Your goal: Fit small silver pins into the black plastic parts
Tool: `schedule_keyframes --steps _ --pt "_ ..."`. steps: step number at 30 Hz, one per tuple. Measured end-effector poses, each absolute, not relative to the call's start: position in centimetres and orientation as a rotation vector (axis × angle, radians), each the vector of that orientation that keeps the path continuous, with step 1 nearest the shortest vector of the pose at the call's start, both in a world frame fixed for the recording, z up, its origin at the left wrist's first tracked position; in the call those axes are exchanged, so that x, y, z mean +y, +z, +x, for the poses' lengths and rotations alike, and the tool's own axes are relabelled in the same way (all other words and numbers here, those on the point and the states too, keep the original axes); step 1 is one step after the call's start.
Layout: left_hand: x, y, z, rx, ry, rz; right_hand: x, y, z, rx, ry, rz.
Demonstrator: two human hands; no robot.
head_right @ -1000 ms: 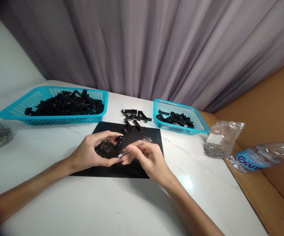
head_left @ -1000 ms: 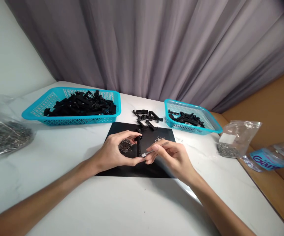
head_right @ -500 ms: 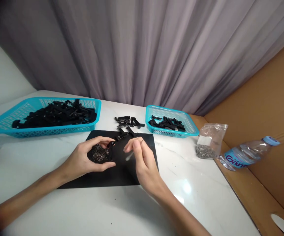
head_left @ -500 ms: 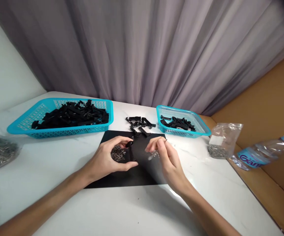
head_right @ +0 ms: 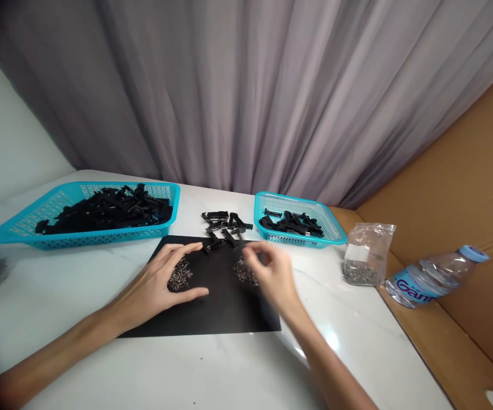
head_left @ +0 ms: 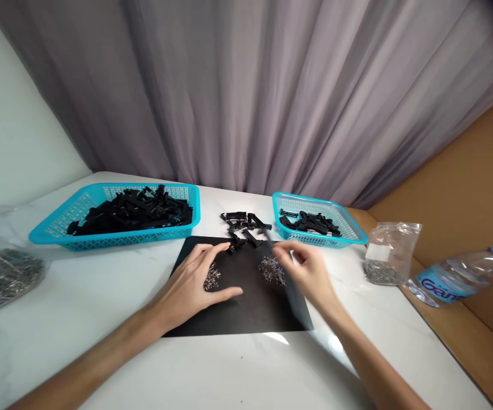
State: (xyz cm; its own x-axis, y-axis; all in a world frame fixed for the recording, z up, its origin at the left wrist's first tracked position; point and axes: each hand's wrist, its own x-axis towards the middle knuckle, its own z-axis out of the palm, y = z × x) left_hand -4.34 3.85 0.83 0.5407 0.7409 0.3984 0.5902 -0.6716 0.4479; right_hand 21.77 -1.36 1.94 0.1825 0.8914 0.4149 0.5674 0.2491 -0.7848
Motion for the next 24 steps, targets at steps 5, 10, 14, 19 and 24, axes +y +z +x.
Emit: schedule_keyframes --steps 5,10,14,19,24 --pt "4.8 1.4 -4.7 1.091 0.915 2.606 0.5 2.1 32.6 -1.137 -0.289 -1.733" --pt "5.6 0.9 -4.8 1.076 0.833 2.656 1.3 -0.4 37.6 -1.177 -0.363 -1.898" --pt "5.6 0.8 -4.8 1.054 0.856 2.654 1.6 -0.8 37.5 -1.230 -0.412 -1.884" --pt "5.5 0.8 -4.6 1.051 0.848 2.663 2.0 -0.1 36.8 -1.416 -0.336 -1.815" --pt "5.8 0.4 -4.7 1.041 0.851 2.668 2.2 -0.6 36.9 -1.384 -0.311 -1.858"
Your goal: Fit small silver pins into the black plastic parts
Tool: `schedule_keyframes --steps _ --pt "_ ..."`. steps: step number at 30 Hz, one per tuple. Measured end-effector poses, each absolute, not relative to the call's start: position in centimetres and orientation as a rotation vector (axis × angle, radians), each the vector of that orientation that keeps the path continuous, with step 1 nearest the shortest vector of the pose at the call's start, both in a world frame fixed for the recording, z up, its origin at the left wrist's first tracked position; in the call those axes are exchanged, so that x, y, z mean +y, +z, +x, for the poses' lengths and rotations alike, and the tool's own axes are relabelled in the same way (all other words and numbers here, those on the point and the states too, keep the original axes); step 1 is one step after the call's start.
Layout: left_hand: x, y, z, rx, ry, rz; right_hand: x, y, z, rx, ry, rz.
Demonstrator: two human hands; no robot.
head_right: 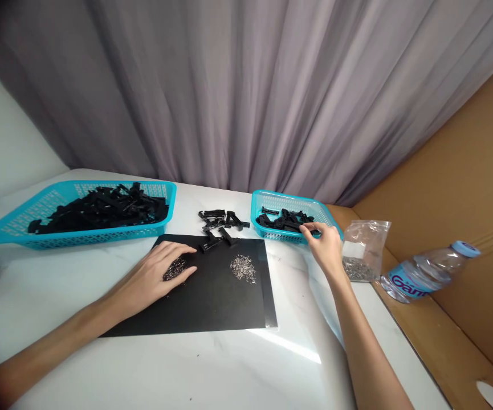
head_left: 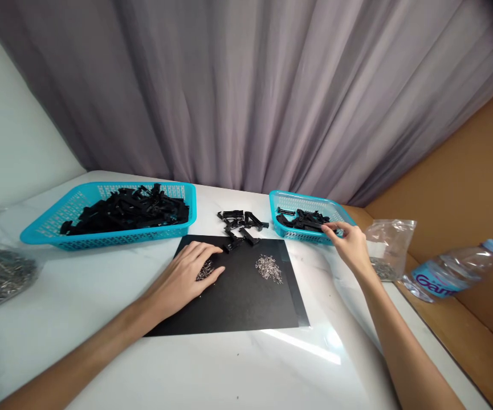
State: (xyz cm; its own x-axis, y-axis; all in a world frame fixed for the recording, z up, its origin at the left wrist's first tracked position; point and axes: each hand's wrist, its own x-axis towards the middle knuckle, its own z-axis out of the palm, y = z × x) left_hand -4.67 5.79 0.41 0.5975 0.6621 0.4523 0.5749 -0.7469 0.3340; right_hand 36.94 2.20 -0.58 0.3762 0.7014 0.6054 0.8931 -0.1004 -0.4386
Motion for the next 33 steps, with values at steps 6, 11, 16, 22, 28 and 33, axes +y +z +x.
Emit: schedule_keyframes --steps 6,11,16,22,28,33 --pt "5.6 0.7 -4.5 1.063 0.826 2.659 2.1 -0.5 36.7 -1.163 -0.521 -1.876" --pt "5.9 1.1 -4.1 1.135 0.807 2.632 1.6 0.5 33.3 -1.301 -0.572 -1.783" --pt "7.9 0.9 -2.5 1.180 0.728 2.704 0.2 1.6 28.1 -1.670 -0.428 -1.545" --pt "9.9 0.9 -0.1 1.199 0.693 2.704 -0.7 1.1 24.6 -2.148 -0.052 -1.401" --pt "9.6 1.6 -1.2 1.211 0.708 2.546 -0.7 1.1 24.4 -2.251 0.096 -1.466" --pt "9.6 2.4 -1.8 1.257 0.724 2.393 -0.9 1.6 25.1 -2.241 0.158 -1.506"
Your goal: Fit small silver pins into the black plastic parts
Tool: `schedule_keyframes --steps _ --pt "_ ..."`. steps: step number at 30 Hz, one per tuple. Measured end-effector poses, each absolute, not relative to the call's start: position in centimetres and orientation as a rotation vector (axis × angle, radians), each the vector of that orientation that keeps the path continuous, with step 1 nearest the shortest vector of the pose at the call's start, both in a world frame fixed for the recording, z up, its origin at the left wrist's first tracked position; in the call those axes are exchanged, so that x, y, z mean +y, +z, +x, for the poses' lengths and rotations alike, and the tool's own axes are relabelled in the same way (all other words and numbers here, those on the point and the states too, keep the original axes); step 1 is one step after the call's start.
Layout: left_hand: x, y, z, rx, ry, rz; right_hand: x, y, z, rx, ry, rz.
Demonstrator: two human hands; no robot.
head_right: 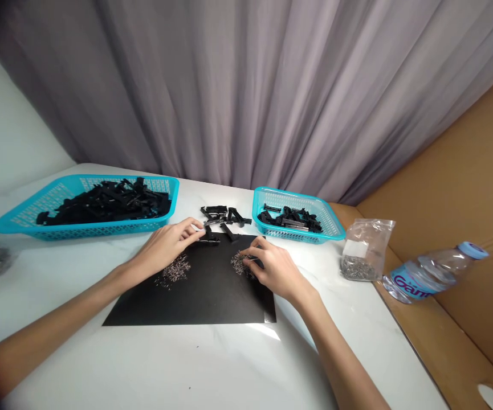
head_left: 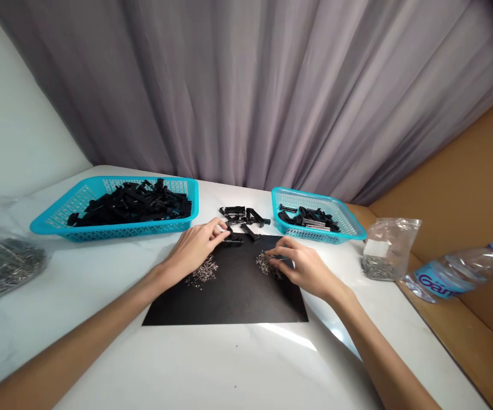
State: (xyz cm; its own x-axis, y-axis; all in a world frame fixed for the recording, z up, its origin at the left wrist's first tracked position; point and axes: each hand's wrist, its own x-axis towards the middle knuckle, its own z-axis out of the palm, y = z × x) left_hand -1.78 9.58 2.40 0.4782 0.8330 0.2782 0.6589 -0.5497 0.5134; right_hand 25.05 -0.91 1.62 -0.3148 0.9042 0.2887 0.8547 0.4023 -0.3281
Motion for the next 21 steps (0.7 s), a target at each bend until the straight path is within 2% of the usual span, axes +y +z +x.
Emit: schedule_keyframes --steps 11,16,21 --pt "6.7 3.5 -2.5 0.938 1.052 1.660 -1.9 1.7 24.4 -2.514 0.187 -1.389" --pt "5.1 2.8 -2.6 0.863 0.923 1.355 -2.0 1.7 23.9 -2.395 0.118 -1.396" --pt "4.2 2.9 -2.5 0.825 0.748 1.385 -1.5 1.8 24.3 -2.288 0.172 -1.396"
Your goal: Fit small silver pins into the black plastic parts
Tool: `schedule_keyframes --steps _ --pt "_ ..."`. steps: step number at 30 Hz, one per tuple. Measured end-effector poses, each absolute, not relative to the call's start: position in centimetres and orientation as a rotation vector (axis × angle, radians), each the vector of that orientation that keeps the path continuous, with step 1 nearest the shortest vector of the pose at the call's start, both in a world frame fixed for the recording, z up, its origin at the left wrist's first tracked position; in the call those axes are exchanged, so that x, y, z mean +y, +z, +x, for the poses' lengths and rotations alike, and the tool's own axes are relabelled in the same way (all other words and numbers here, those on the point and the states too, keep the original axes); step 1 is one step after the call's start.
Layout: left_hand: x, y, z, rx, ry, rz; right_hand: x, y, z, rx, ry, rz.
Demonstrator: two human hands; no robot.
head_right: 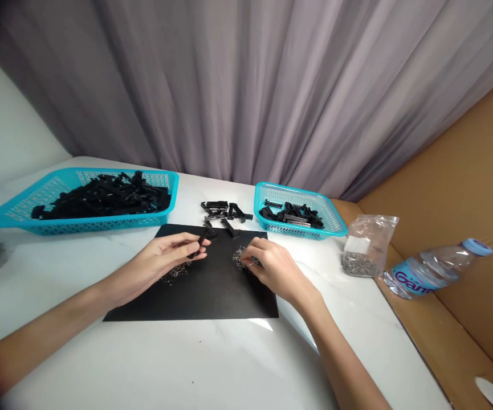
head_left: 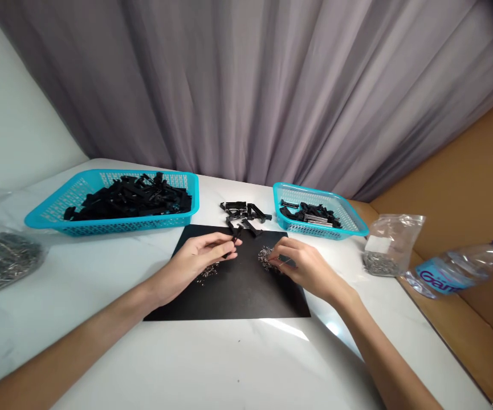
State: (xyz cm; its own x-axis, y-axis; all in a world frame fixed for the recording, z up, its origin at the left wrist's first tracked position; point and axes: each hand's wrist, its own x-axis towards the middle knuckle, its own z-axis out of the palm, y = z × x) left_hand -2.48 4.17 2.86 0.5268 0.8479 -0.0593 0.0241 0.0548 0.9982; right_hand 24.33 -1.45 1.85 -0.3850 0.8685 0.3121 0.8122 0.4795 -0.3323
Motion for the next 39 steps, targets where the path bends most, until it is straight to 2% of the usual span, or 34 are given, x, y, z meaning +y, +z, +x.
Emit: schedule_keyframes --steps 15,26,33,39 --pt "3.6 3.1 -2.1 0.895 0.658 1.549 -1.4 0.3 22.7 -2.343 -0.045 -1.433" --pt "4.0 2.2 -2.4 0.852 0.623 1.577 -1.4 1.0 24.3 -2.146 0.224 -1.558" --pt "4.1 1.7 -2.5 0.854 0.622 1.572 -1.7 1.8 24.7 -2.076 0.335 -1.431" --pt "4.1 1.6 -2.3 0.807 0.624 1.558 -1.2 1.2 25.4 -2.046 0.523 -1.508"
